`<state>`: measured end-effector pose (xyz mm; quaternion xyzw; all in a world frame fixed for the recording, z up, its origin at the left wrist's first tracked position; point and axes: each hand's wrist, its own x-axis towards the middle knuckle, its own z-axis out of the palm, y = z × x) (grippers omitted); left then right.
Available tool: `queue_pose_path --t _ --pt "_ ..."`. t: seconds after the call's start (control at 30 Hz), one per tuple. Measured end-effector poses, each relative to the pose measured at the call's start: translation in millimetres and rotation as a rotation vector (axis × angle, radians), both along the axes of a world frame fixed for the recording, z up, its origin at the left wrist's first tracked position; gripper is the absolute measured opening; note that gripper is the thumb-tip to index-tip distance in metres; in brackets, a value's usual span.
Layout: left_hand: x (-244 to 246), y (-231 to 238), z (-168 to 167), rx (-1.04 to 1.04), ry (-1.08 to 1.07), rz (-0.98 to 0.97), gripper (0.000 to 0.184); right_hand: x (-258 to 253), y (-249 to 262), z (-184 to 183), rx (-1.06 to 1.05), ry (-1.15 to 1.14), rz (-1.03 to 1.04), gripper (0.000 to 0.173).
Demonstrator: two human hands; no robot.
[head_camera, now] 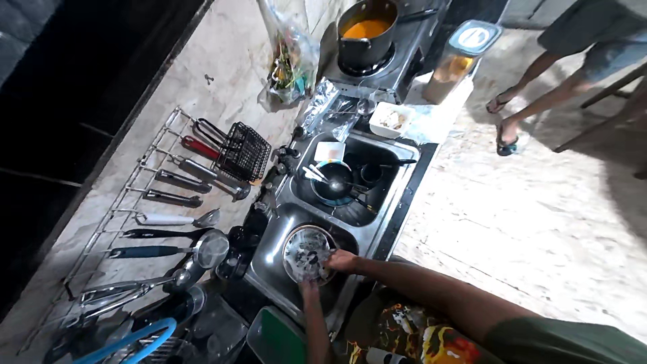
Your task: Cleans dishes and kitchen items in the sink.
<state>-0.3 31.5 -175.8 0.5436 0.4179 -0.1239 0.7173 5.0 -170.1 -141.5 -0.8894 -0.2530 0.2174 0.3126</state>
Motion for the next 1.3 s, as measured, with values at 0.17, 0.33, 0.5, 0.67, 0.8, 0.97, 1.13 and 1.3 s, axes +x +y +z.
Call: queue_pose_path --t 0.17,0.33,0.5,0.67,0.8,0.97,1.13,1.3 --pt "-2.3 -13.3 -4.8 -0.001 -0.001 0.046 0.047 6.3 -26.0 16.2 0.014 0.052 -0.243 0.033" --pt "-11.3 -25.9 -6.8 0.124 0.02 -0.04 0.046 25.9 -67.8 53.5 0.096 0.159 -0.591 0.044" --pt "-12.0 -30.1 -15.0 0.339 0.102 -0.146 0.054 48.8 -120.7 81.3 0.172 0.152 -0.912 0.044" --pt "-4.6 -40.5 5.0 0.605 0.275 -0.216 0.064 67.6 -176.9 96.2 0.163 0.103 -1.157 0.041" --pt "0.8 -53.8 21.7 0.729 0.31 -0.268 0.066 89.2 -222.1 92.0 0.118 0.196 -1.299 0.04" --pt "8.1 -64.8 18.9 0.89 0.378 -0.408 0.072 110.0 -253.7 53.2 0.163 0.506 -1.186 0.052" --pt "42.5 -126.9 52.3 1.33 -0.061 -0.698 0.065 115.2 -248.0 36.9 0.436 0.688 -1.227 0.062" --pt "150.8 -221.6 87.9 1.459 -0.662 -1.269 0.039 119.7 -250.4 42.6 0.381 0.659 -1.167 0.054"
